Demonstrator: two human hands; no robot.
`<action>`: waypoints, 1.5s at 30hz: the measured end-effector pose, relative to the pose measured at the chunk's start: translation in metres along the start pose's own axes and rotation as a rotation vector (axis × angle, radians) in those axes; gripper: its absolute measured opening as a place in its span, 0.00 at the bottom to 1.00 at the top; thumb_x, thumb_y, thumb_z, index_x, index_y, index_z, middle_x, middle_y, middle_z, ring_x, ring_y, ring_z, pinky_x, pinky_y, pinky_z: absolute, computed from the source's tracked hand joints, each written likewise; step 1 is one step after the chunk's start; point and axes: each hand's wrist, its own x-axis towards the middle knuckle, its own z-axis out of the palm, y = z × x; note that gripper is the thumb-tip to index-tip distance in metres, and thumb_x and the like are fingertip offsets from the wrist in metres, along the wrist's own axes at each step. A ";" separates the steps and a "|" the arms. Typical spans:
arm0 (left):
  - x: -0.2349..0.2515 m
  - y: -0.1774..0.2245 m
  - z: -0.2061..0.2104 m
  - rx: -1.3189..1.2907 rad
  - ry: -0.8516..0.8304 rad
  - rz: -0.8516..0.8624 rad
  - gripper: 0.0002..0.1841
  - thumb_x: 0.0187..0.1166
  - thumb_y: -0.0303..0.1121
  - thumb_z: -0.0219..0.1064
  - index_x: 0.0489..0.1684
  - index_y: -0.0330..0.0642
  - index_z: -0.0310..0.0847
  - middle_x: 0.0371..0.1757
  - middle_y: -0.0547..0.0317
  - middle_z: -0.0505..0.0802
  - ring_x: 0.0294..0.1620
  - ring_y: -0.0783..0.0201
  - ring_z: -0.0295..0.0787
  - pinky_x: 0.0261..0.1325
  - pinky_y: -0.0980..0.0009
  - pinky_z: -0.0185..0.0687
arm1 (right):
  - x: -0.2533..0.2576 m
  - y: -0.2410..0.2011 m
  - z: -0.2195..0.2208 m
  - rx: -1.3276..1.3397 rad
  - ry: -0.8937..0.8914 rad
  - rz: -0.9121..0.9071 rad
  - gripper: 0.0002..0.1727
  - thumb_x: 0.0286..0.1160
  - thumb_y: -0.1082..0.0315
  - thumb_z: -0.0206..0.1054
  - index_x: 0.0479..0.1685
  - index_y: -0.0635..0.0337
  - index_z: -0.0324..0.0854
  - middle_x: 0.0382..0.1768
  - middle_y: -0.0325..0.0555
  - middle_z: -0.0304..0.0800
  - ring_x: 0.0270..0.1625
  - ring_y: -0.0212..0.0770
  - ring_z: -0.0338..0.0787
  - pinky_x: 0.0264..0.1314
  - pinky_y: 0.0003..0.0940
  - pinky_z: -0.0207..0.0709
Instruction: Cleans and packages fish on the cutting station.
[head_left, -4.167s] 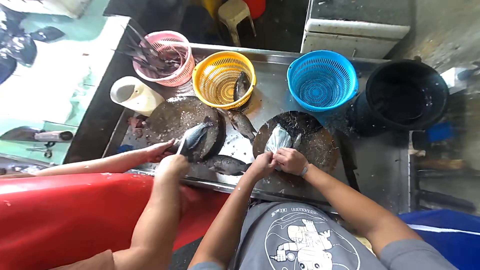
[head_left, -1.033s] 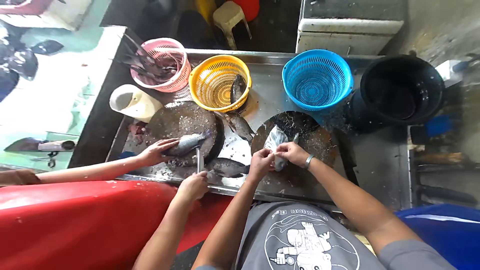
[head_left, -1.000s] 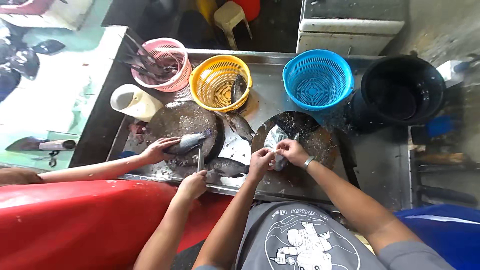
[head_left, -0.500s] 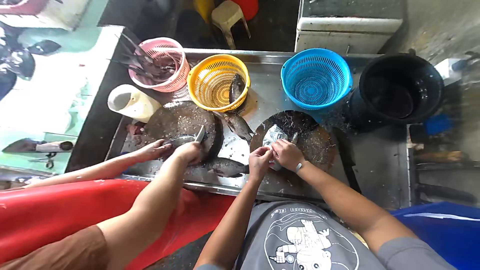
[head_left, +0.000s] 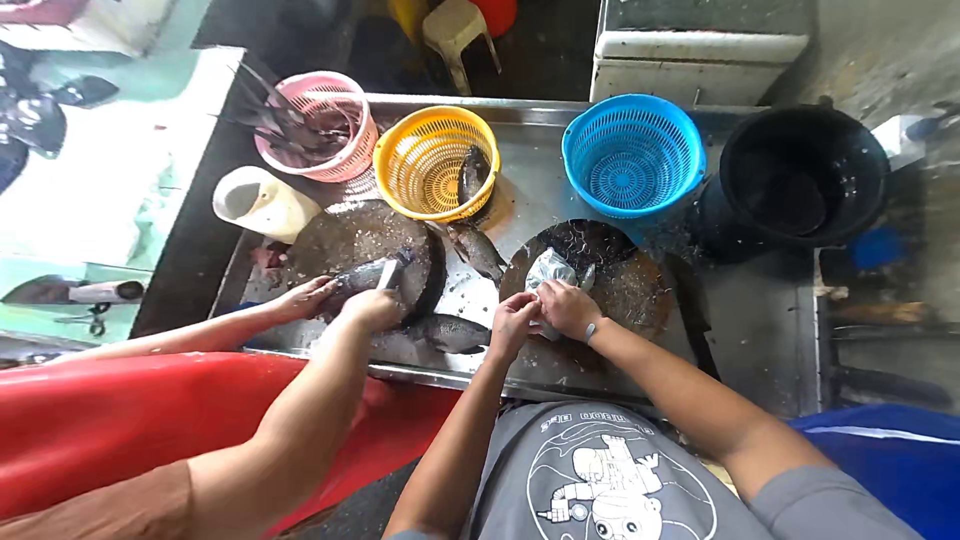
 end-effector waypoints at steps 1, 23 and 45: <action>0.001 0.000 0.001 -0.002 0.009 -0.009 0.10 0.85 0.32 0.65 0.52 0.37 0.87 0.39 0.51 0.94 0.36 0.57 0.94 0.38 0.58 0.93 | 0.000 0.000 0.002 0.001 0.003 0.008 0.14 0.76 0.65 0.71 0.53 0.67 0.85 0.53 0.60 0.90 0.60 0.59 0.91 0.57 0.56 0.87; 0.005 -0.007 0.001 -0.085 0.008 -0.042 0.09 0.84 0.34 0.67 0.53 0.40 0.86 0.42 0.54 0.94 0.39 0.62 0.92 0.43 0.63 0.90 | 0.002 0.016 0.013 0.130 0.151 -0.052 0.07 0.71 0.73 0.71 0.43 0.66 0.87 0.43 0.57 0.92 0.48 0.54 0.94 0.54 0.52 0.89; 0.015 -0.003 0.004 0.294 0.041 -0.020 0.11 0.80 0.42 0.68 0.42 0.44 0.91 0.31 0.56 0.94 0.27 0.61 0.89 0.34 0.58 0.87 | -0.005 0.019 0.016 -0.023 0.140 -0.112 0.12 0.76 0.67 0.72 0.49 0.67 0.85 0.47 0.61 0.91 0.55 0.59 0.93 0.59 0.51 0.88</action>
